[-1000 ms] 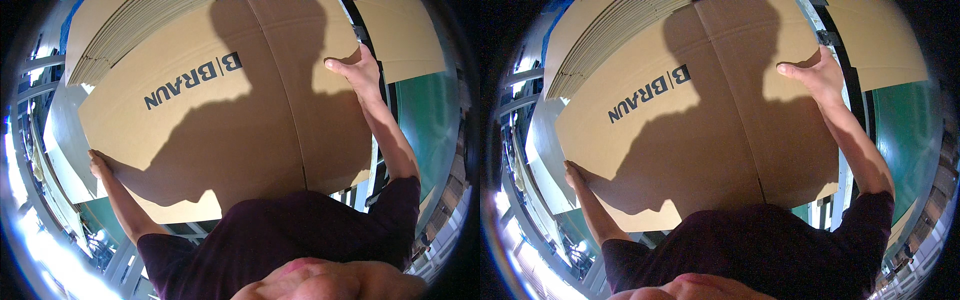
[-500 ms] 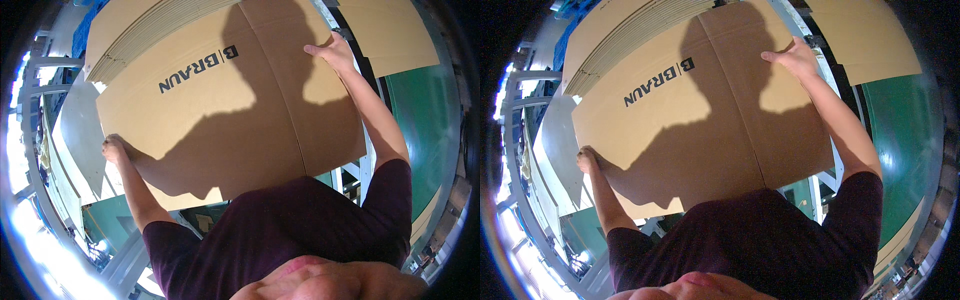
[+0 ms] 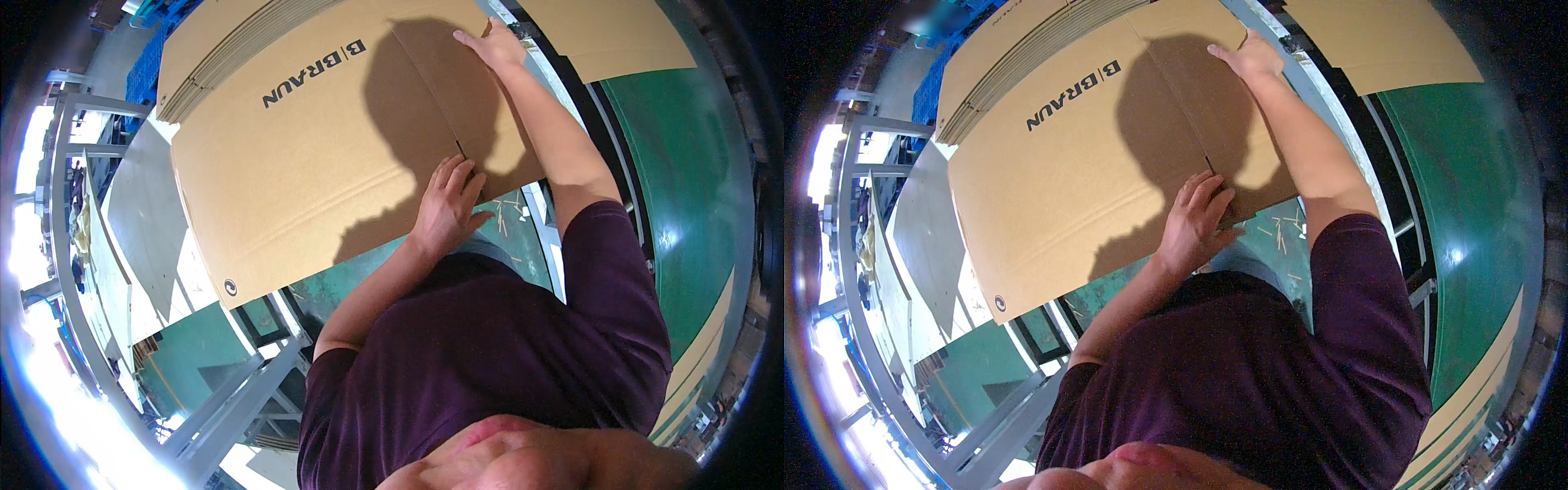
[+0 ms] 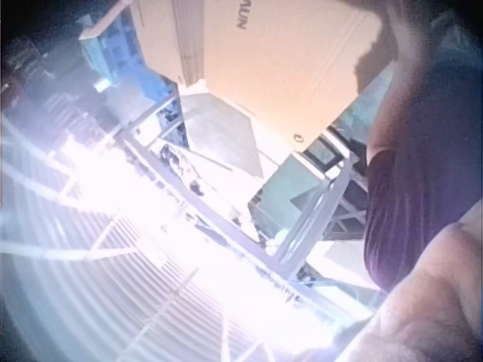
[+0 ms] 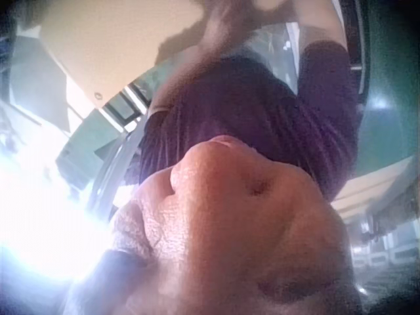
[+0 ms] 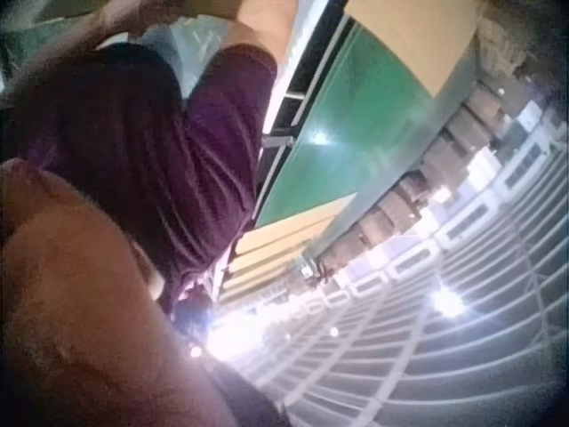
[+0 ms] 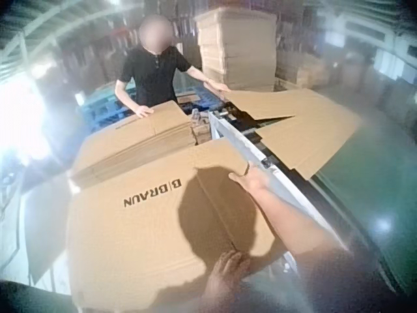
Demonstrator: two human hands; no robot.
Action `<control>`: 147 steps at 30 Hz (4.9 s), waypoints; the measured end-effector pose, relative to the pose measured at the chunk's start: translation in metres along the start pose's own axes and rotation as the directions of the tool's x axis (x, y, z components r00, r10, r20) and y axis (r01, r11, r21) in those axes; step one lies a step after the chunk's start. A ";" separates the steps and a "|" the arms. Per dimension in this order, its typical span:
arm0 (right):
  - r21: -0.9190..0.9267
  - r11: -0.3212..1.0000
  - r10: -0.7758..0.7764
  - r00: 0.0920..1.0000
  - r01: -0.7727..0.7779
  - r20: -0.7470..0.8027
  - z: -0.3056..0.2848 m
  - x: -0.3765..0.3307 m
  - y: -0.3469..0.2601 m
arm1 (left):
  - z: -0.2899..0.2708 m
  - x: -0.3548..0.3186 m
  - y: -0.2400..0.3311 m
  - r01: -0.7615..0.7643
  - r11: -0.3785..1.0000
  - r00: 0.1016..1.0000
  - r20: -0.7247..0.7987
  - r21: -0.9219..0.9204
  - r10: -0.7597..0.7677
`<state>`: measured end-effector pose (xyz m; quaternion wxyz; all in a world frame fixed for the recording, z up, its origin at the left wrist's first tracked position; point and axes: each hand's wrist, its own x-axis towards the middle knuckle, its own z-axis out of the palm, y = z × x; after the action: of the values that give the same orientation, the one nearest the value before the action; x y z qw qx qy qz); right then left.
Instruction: The person folds flat cardboard sheets on a green conveyor belt. They align the cardboard, fold the side flaps inward, and then fold the top and bottom flaps to create a box shape. The person then places the folded cardboard onto the conveyor belt to move it along the line.
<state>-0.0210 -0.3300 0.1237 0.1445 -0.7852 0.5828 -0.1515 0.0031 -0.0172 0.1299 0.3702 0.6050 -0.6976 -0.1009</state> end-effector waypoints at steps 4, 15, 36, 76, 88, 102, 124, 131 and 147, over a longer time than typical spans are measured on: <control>0.083 0.995 -0.055 0.997 0.059 -0.053 -0.008 -0.008 -0.003 | 0.025 -0.002 -0.001 -0.055 0.967 0.993 -0.087 0.249 0.079; 0.609 0.783 -0.228 0.970 0.130 0.086 -0.016 0.058 0.171 | 0.011 0.031 0.011 -0.127 0.935 0.992 0.066 0.332 0.111; -0.176 0.907 -0.415 0.885 0.383 -0.212 -0.130 0.093 0.371 | 0.020 0.017 0.014 0.013 0.898 0.972 0.206 0.439 -0.115; 0.998 -0.055 0.361 0.932 -0.022 0.041 -0.141 -0.145 0.158 | 0.031 0.009 0.013 -0.072 0.905 0.996 -0.021 0.420 0.089; 0.783 -0.148 -0.386 0.764 -0.604 0.517 -0.024 -0.282 0.029 | 0.033 -0.025 0.020 0.199 0.957 0.957 0.170 0.211 -0.237; 0.758 0.218 -0.550 0.564 -0.614 0.616 -0.068 -0.239 0.167 | 0.000 0.009 0.082 -0.066 0.980 0.995 -0.056 0.190 0.078; 0.014 0.341 -0.939 0.339 0.940 0.064 -0.073 -0.204 0.110 | 0.064 0.022 0.027 -0.129 0.987 0.982 -0.122 0.097 0.141; 0.173 0.436 -0.900 0.430 0.883 0.069 -0.076 -0.211 0.112 | 0.062 0.019 0.030 -0.109 0.992 0.972 -0.202 0.058 0.118; 0.353 0.884 -0.190 0.924 0.308 -0.332 -0.030 0.037 0.144 | 0.039 0.061 0.018 -0.265 0.939 0.945 0.253 0.221 0.207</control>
<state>-0.1488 -0.4068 0.0953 0.1940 -0.7776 0.4477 -0.3967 -0.0357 -0.0807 0.1371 0.2181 0.5429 -0.8103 -0.0343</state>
